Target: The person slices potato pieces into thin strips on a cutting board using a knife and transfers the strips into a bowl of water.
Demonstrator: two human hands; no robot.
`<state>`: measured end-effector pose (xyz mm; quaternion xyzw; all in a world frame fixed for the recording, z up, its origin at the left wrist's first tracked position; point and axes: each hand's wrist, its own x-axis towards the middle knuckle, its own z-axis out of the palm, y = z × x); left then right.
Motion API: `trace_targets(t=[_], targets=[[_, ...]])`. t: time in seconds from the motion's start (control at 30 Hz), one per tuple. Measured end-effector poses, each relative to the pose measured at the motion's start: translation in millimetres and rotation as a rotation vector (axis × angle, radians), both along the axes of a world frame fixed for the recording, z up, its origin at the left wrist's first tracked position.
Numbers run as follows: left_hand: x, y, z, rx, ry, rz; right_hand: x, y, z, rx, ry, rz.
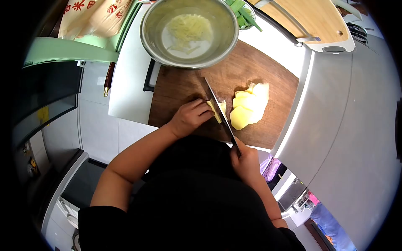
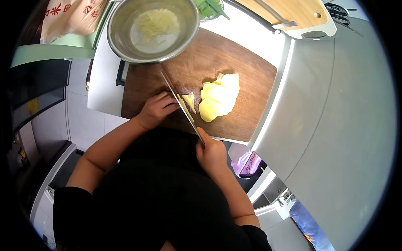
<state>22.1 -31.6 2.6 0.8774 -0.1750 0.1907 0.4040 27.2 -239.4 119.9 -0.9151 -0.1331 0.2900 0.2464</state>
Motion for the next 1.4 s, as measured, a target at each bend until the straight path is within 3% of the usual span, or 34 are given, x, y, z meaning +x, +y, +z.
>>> trace_targets(t=[0.37, 0.57, 0.77, 1.33, 1.4], targets=[[2, 0, 0, -0.016, 0.014, -0.014, 5, 3, -11, -0.047, 0.029, 0.007], [2, 2, 4, -0.007, 0.016, -0.008, 4, 5, -19, 0.115, -0.064, -0.042], [0, -2, -1, -0.048, 0.027, -0.013, -1, -1, -3, 0.003, 0.045, -0.032], [2, 0, 0, -0.001, -0.07, 0.027, 2, 17, -21, -0.083, -0.091, 0.027], [-4, 2, -2, 0.019, 0.047, -0.041, 3, 11, -23, 0.013, -0.091, 0.007]])
